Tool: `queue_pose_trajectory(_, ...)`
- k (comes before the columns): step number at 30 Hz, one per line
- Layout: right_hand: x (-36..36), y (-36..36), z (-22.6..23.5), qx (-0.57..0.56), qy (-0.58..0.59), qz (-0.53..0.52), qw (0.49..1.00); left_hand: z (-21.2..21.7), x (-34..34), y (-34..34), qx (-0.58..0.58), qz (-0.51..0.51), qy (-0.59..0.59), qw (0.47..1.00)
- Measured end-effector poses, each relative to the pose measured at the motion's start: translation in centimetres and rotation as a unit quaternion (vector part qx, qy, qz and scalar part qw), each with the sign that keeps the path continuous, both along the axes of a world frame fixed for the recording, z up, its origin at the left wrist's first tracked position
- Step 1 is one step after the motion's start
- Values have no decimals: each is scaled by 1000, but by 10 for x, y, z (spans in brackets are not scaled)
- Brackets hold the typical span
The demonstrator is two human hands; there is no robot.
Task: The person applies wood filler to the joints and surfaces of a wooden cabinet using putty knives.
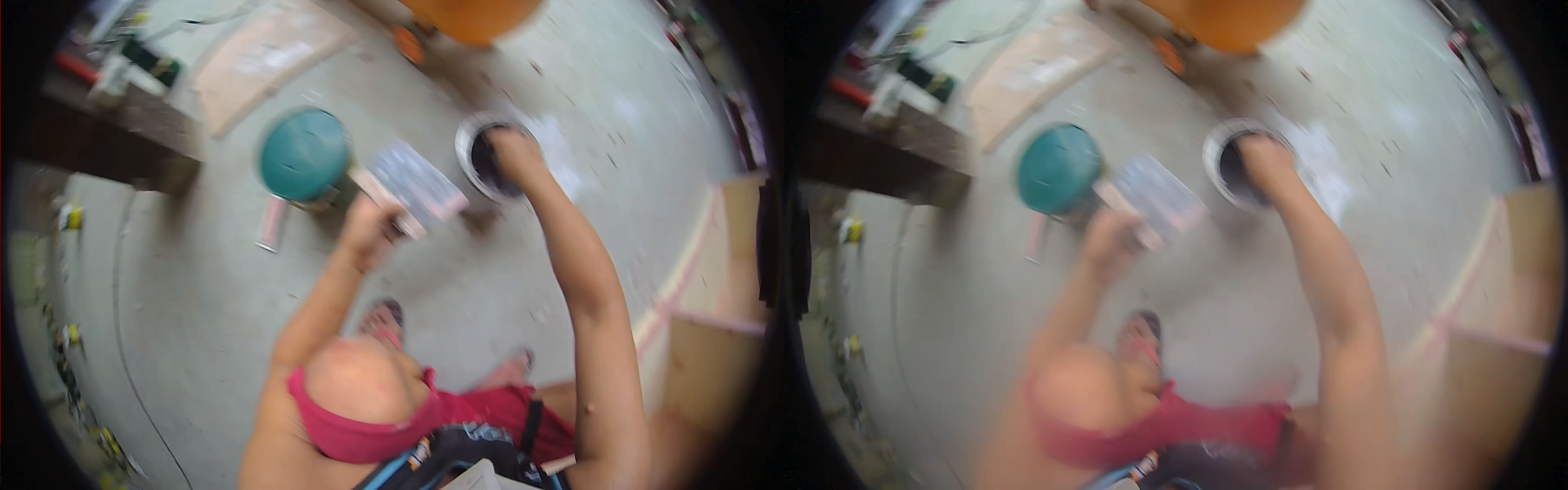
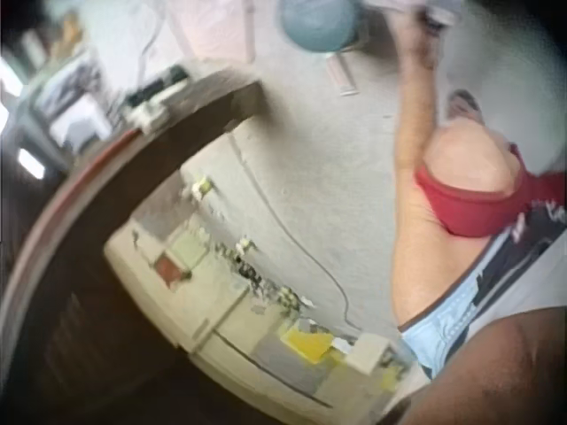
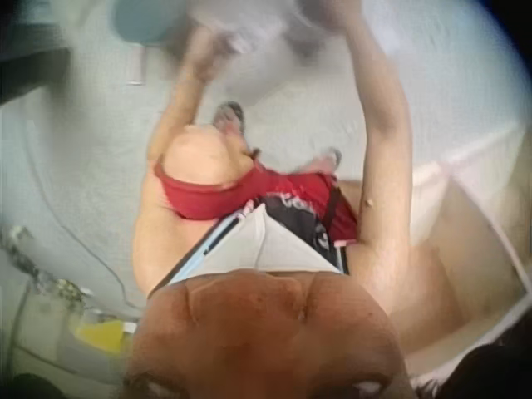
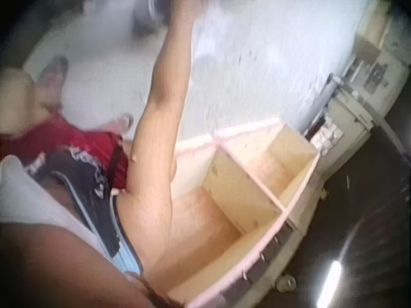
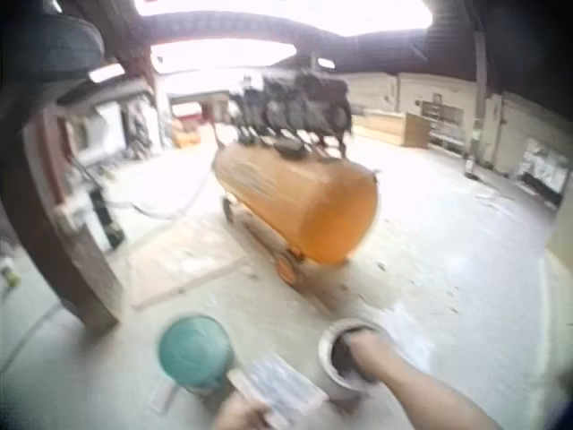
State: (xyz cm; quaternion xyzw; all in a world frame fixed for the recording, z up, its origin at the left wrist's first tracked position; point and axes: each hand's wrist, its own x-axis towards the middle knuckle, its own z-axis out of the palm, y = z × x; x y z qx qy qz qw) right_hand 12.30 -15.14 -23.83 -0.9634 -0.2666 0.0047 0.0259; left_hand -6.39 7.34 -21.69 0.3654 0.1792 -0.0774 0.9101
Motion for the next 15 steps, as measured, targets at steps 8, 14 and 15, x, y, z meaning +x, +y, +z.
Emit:
queue_pose_trajectory(8,-3,13,-7,-79,62,-4,995,-6,-36,23,-31,15,27,999)
queue_pose_trajectory(14,-14,8,11,26,85,-53,995,5,-28,16,-22,-6,17,1000)
queue_pose_trajectory(15,-15,6,16,10,93,-47,995,6,-27,15,-19,-14,20,1000)
